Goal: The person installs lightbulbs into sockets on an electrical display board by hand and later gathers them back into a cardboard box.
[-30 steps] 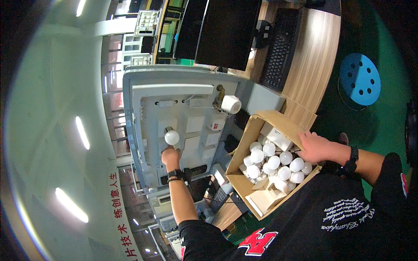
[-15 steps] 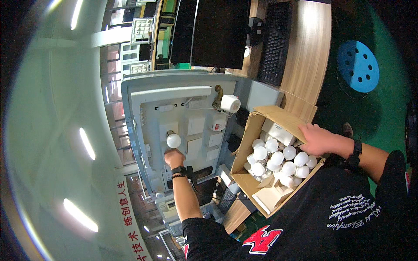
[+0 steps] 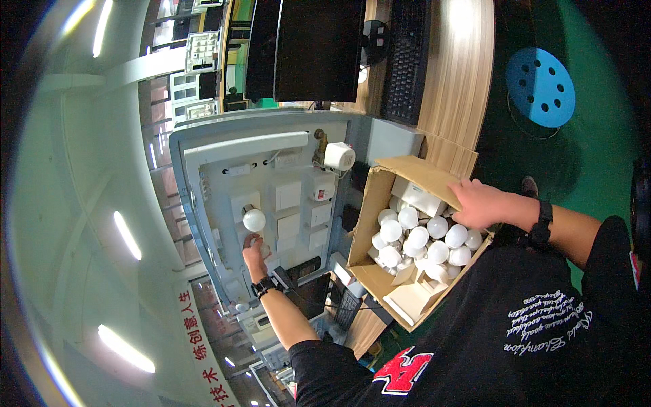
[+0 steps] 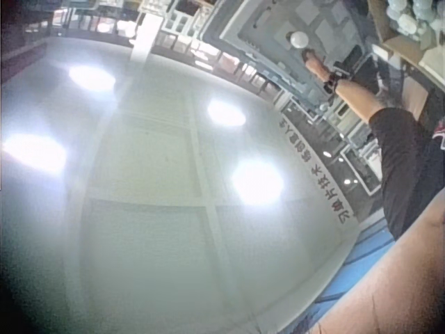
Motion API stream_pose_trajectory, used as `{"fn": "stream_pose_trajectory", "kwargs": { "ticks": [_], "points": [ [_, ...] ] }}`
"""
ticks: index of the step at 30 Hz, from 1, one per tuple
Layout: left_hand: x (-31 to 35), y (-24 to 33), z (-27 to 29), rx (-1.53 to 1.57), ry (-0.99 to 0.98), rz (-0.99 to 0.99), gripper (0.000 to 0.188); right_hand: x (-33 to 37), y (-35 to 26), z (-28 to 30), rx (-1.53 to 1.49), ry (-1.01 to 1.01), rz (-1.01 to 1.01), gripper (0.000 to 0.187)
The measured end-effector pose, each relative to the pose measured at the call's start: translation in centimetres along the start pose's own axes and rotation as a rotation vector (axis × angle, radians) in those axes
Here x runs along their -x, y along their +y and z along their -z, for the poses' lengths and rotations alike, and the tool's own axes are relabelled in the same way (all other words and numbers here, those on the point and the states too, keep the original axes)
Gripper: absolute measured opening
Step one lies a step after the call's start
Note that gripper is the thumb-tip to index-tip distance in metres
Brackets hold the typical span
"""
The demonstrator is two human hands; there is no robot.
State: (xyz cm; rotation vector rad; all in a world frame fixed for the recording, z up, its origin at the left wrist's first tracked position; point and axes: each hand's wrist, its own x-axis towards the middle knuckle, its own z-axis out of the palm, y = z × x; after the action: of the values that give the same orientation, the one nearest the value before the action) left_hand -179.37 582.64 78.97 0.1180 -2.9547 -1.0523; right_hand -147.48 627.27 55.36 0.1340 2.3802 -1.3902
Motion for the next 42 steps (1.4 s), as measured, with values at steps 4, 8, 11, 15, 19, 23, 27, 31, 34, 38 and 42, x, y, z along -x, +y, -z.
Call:
{"fn": "stream_pose_trajectory", "kwargs": {
  "ticks": [4, 8, 11, 15, 19, 23, 27, 31, 34, 38, 42],
  "points": [
    [-0.1, -1.8, -2.2, 0.638, -0.092, 0.021, 0.026, 0.0, 0.4, 0.2, -0.012, -0.018, -0.061, 0.073],
    [0.0, -7.3, -3.1, 1.513, -0.453, 0.037, 0.035, 0.2, -0.2, 0.2, 0.003, -0.03, -0.023, 0.072],
    [3.4, -6.6, -9.5, 1.283, -0.4, 0.003, 0.036, -0.4, 0.0, -0.8, -0.029, -0.002, -0.035, 0.071],
    [10.4, -1.1, -13.6, 0.751, -0.547, -0.08, 0.034, -0.5, -0.2, -1.2, -0.024, 0.015, -0.032, 0.07],
    [14.6, -1.2, -18.3, -0.211, -0.838, -0.542, 0.046, -1.4, -0.9, -2.6, -0.023, 0.027, -0.029, 0.073],
    [18.9, -2.1, -21.0, -0.361, -1.062, -0.703, 0.049, -1.3, -1.5, -3.1, -0.039, 0.047, -0.002, 0.072],
    [18.8, -2.8, -20.1, -0.49, -1.025, -0.697, 0.043, -1.1, -2.1, -3.3, -0.067, 0.074, 0.02, 0.072],
    [16.7, 1.6, -15.3, -0.486, -0.815, -0.659, 0.037, -1.0, -2.1, -3.7, -0.038, 0.052, 0.018, 0.071],
    [12.7, 5.7, -11.0, -0.58, -0.297, -0.792, 0.035, -0.8, -1.3, -3.7, -0.065, 0.067, -0.004, 0.071],
    [7.4, 9.0, -4.5, -0.842, 0.191, -0.727, 0.04, -0.4, -2.0, -3.4, -0.056, 0.061, -0.005, 0.071],
    [2.1, 8.1, -4.4, -0.98, 0.13, -0.671, 0.037, -0.5, -1.9, -3.3, -0.082, 0.035, -0.021, 0.072]
  ]
}}
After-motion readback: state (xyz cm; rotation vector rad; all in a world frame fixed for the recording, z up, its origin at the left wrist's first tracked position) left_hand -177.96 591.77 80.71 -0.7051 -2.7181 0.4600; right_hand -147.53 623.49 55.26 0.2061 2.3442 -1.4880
